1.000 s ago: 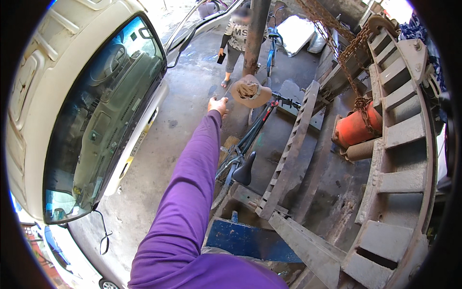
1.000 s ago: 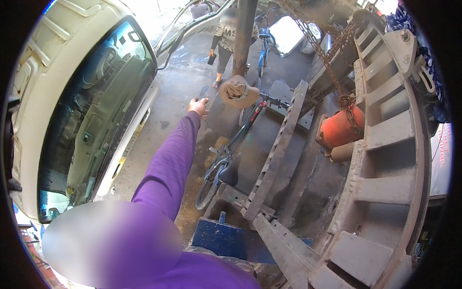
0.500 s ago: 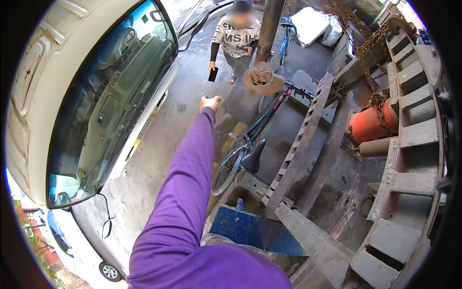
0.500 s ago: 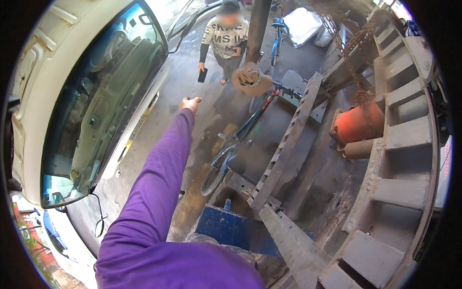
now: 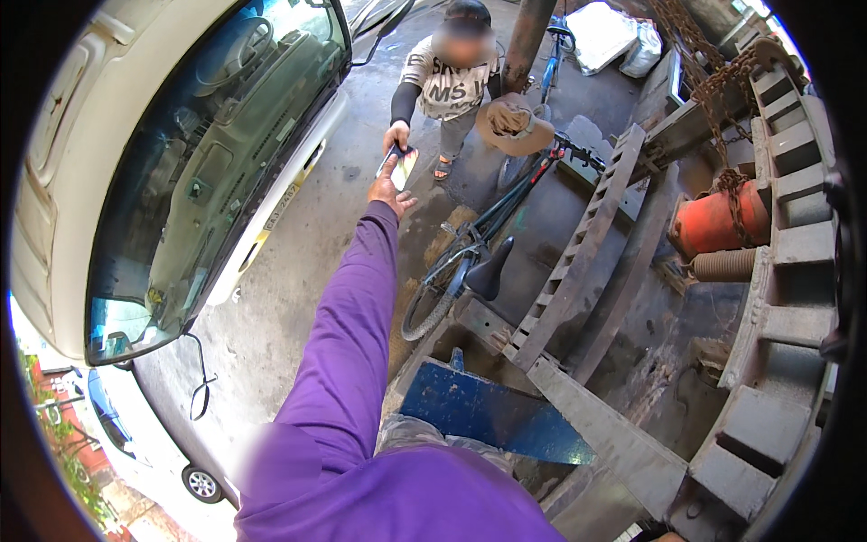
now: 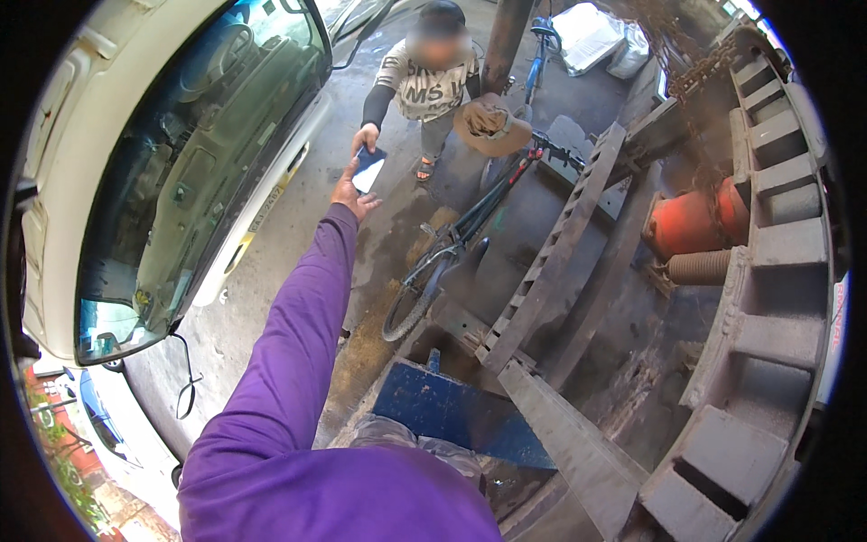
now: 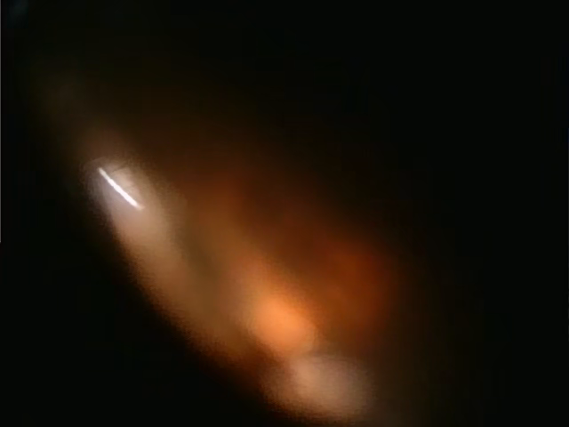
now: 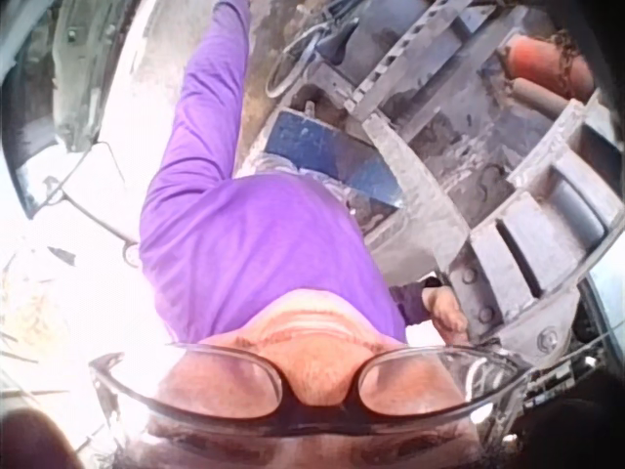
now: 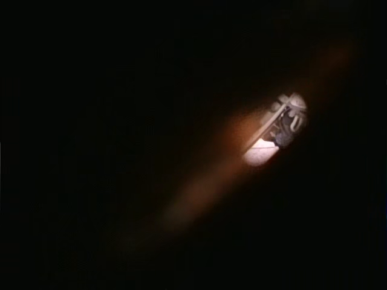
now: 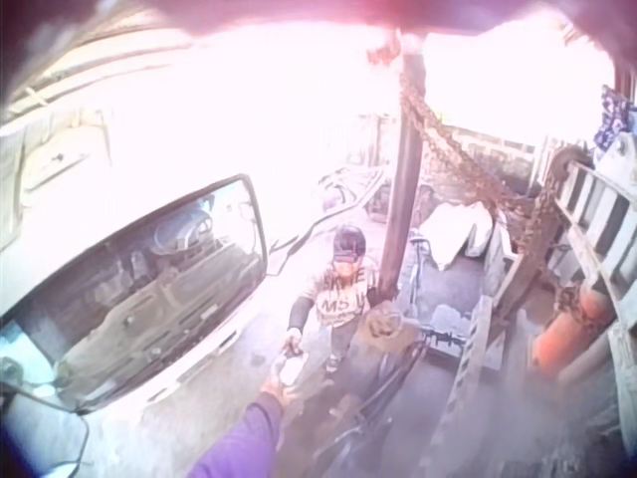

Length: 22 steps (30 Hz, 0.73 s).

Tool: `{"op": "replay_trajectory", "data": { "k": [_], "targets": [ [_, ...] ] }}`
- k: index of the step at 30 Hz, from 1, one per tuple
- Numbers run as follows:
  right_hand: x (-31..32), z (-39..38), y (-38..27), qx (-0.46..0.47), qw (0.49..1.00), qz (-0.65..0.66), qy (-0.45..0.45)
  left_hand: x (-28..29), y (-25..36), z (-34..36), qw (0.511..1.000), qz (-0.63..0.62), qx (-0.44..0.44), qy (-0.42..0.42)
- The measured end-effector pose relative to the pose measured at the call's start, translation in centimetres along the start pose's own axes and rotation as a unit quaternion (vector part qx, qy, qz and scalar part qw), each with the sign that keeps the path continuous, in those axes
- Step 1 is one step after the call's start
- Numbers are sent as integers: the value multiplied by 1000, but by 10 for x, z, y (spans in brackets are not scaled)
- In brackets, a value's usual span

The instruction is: The person uses a test light to check electrical connections in a vehicle's engine bay. They probe several wires and components, observing the test light's response. After finishing, they walk through a cluttered workshop and pick up a metal bar.

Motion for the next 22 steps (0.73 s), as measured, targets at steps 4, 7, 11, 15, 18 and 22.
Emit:
{"op": "replay_trajectory", "data": {
  "k": [4, 7, 11, 15, 18, 22],
  "targets": [
    [7, -5, 2, 3, 1000, 13, 9, 45, 14, 12, 991, 101, -51, 74],
    [21, -2, 11, 21, 999, 20, 21, 69, 14, 0, 977, 135, -123, 112],
    [42, 4, 17, -36, 999, -2, -19, 55, -11, -79, 953, 225, -179, 91],
    [26, 33, -24, -74, 995, -35, -54, 120, -5, -165, 921, 312, -233, -7],
    [64, 31, 29, -95, 970, 222, 37, 149, -50, -233, 913, 346, -194, -97],
    [157, 3, 141, -111, 961, 251, 44, 194, -84, -308, 886, 417, -125, -162]
  ]
}}
Point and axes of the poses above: each hand's wrist, its own z-axis towards the middle knuckle, its own x-axis out of the back of the hand, y = z × x, the point moved 8 cm from there along z, towards the middle knuckle, and after that the axes turned 14 degrees about -z, right-handed, at the moved point
